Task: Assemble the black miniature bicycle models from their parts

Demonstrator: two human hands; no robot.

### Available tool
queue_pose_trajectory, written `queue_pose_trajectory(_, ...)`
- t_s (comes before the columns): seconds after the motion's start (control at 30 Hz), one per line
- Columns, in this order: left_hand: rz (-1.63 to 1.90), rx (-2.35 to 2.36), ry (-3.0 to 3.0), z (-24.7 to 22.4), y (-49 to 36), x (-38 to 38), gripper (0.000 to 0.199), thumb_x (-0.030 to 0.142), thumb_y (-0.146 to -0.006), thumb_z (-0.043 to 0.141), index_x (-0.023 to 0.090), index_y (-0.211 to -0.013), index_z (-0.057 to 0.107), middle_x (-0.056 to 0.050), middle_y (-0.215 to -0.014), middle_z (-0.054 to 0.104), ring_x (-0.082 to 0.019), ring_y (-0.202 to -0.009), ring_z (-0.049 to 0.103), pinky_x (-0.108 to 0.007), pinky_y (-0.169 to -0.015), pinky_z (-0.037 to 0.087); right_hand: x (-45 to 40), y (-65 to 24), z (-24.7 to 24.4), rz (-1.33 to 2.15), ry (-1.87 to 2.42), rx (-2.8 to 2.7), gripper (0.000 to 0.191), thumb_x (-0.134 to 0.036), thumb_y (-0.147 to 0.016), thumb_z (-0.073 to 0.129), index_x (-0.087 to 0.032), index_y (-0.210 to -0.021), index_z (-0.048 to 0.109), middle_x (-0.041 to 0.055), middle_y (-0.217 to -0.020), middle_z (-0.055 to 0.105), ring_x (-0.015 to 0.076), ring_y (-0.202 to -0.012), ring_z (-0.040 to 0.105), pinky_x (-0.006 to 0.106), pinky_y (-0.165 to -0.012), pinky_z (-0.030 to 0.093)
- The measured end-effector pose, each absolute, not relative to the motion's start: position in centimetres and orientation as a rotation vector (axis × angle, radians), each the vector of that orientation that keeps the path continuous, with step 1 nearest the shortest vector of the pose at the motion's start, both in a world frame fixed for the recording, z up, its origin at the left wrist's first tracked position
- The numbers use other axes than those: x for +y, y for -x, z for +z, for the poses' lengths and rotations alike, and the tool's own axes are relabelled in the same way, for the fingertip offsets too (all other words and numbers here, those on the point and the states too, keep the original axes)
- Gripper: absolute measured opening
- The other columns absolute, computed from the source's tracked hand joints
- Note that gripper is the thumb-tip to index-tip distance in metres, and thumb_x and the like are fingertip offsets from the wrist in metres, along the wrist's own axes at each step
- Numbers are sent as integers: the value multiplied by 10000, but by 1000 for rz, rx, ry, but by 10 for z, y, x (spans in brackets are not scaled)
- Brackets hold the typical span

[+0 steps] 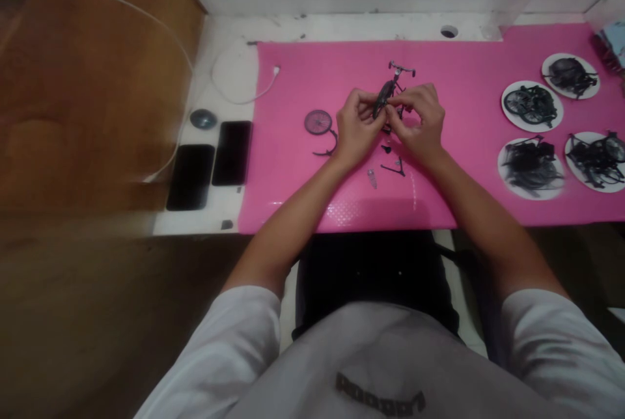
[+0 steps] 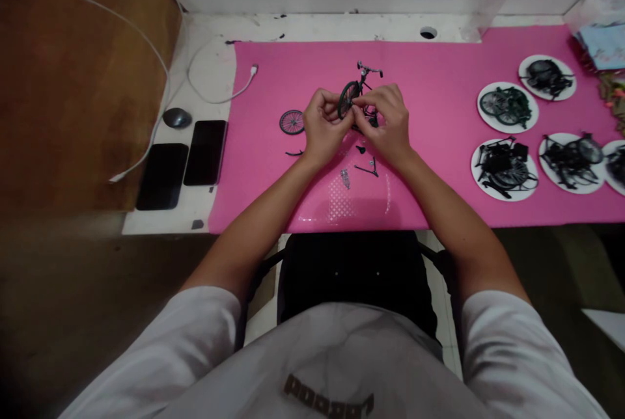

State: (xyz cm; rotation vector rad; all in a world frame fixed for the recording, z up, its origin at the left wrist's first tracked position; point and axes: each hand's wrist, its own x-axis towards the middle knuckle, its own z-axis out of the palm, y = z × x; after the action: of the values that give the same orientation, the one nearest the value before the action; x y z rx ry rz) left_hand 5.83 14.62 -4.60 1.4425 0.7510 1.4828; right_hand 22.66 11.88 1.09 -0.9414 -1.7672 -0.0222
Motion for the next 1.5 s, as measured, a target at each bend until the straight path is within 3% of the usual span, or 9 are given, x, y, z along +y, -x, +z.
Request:
queue_pose_trajectory(0.2, 1482, 713, -1473, -54, -58, 151, 599, 718, -1009, 833, 246, -1326, 646, -95, -1334, 812, -289, -1401, 796, -585, -1288, 605, 118, -225, 14, -70, 913, -1754, 278, -570, -1149, 676, -334, -1070, 797, 53, -961, 846, 265, -918, 732, 555, -877, 658)
queue_pose_trajectory(0.43, 1487, 681, -1516, -60, -58, 154, 599, 715, -1030, 809, 262, -1379, 634, -80, -1325, 820, -279, -1368, 816, -577, -1272, 619, 115, -225, 11, 103, 970, -1722, 301, -655, -1129, 660, -383, -1062, 770, 72, -1014, 840, 311, -1009, 695, 618, -965, 612)
queue_pose_trajectory(0.67, 1490, 658, -1527, -59, -60, 154, 588, 725, -1039, 789, 276, -1382, 624, -57, -1277, 836, -263, -1305, 845, -572, -1249, 641, 117, -231, 3, 262, 1150, -1754, 336, -739, -1131, 579, -451, -1158, 750, 72, -1224, 846, 340, -1284, 655, 695, -1166, 535)
queue_pose_trajectory(1.1, 1465, 654, -1501, -58, -60, 153, 596, 731, -1031, 798, 285, -1381, 615, -56, -1281, 833, -256, -1308, 839, -562, -1263, 628, 116, -228, 6, 165, 1085, -1739, 428, -783, -1120, 545, -409, -1116, 753, 69, -1124, 846, 332, -1129, 685, 686, -1027, 602)
queue_pose_trajectory(1.33, 1418, 680, -1503, -39, -58, 142, 627, 748, -1042, 765, 287, -1441, 621, -81, -1328, 822, -286, -1414, 794, -600, -1292, 600, 114, -227, 6, 276, 1252, -1781, 458, -798, -1109, 465, -519, -1328, 754, 53, -1180, 875, 397, -1395, 601, 803, -1189, 477)
queue_pose_trajectory(1.43, 1426, 691, -1494, -35, -58, 139, 623, 752, -1033, 769, 281, -1417, 629, -77, -1303, 830, -282, -1392, 808, -594, -1290, 604, 113, -226, 8, 318, 1247, -1725, 499, -866, -1070, 484, -517, -1262, 785, 48, -1173, 881, 412, -1416, 593, 814, -1221, 444)
queue_pose_trajectory(1.5, 1436, 711, -1484, -35, -58, 140, 617, 757, -1020, 778, 278, -1384, 637, -73, -1285, 837, -277, -1356, 826, -585, -1281, 615, 114, -225, 10, 304, 1216, -1699, 498, -888, -1051, 518, -491, -1159, 797, 61, -1157, 877, 407, -1338, 632, 797, -1167, 487)
